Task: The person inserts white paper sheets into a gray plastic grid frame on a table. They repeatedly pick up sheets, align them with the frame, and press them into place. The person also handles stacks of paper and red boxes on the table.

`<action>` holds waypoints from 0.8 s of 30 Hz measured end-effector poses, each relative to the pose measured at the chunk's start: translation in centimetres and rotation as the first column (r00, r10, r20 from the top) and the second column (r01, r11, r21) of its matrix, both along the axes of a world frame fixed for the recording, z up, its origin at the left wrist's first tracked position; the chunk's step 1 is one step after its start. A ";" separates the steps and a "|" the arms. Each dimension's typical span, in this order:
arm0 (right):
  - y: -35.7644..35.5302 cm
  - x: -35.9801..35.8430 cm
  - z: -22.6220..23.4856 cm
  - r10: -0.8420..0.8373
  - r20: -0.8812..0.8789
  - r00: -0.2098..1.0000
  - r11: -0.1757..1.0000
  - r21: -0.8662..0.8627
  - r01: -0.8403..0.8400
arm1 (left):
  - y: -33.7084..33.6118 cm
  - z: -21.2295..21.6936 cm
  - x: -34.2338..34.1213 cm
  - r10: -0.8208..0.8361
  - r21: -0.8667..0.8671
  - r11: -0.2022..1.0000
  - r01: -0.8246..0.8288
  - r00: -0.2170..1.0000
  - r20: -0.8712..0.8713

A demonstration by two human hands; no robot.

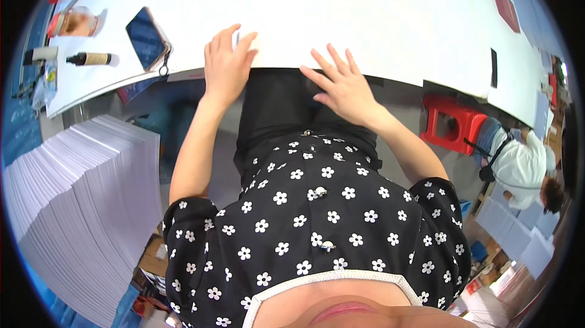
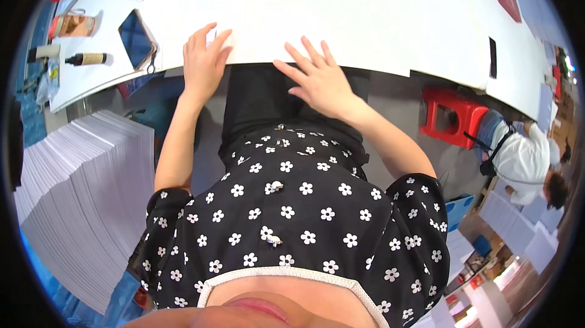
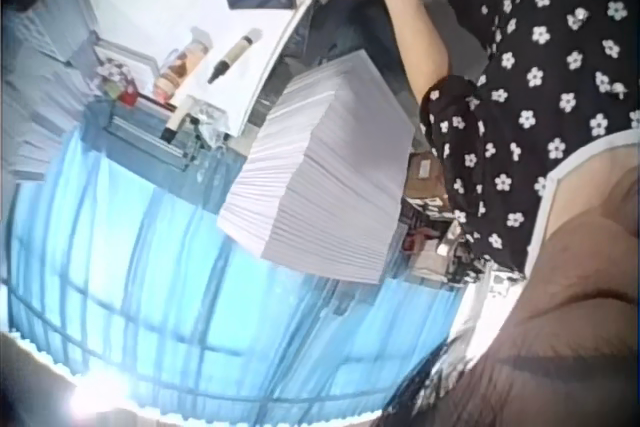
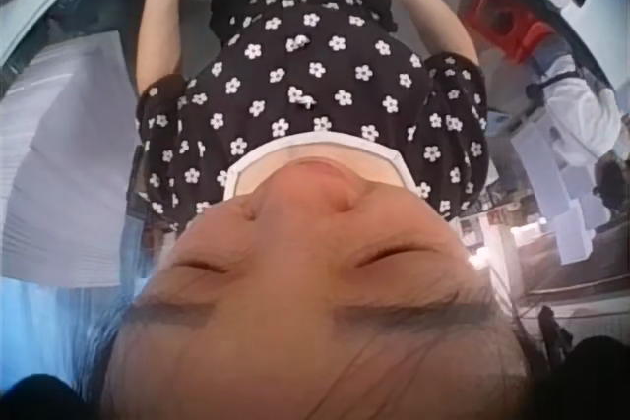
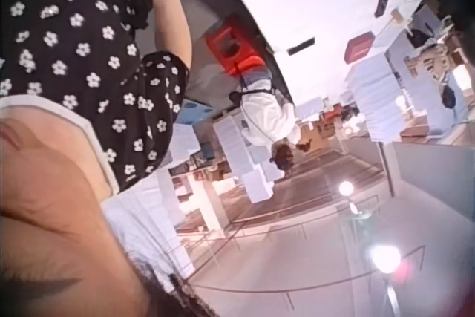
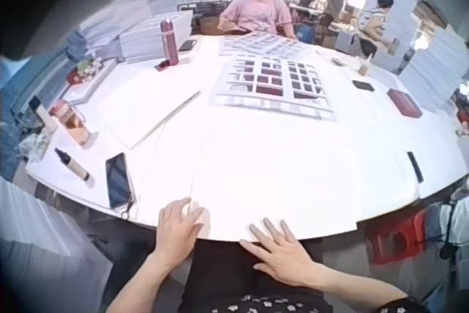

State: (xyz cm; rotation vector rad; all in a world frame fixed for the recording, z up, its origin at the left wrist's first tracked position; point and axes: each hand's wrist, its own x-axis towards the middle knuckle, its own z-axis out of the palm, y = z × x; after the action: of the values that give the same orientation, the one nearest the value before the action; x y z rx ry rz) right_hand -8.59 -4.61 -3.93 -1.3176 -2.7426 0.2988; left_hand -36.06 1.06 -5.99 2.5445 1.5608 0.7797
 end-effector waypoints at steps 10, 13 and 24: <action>-2.4 1.7 -3.4 -0.172 -0.242 0.955 0.936 0.263 0.235 | -3.8 -1.9 1.4 -0.144 0.021 0.987 0.157 0.943 -0.299; -4.3 8.9 -3.2 -0.421 -0.189 0.887 0.832 0.310 0.461 | -4.4 -1.7 -0.1 -0.080 0.013 0.996 0.088 0.955 -0.285; -3.5 17.5 -3.5 -0.594 -0.227 0.772 0.661 0.409 0.629 | -2.4 -0.9 -1.4 -0.085 0.048 0.995 0.088 0.994 -0.065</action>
State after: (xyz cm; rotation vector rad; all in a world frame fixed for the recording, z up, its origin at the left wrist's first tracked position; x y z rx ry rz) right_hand 8.86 -8.07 -7.47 -1.8921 -1.9315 -0.3419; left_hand -37.50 -1.33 -6.90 2.6782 1.4544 0.7461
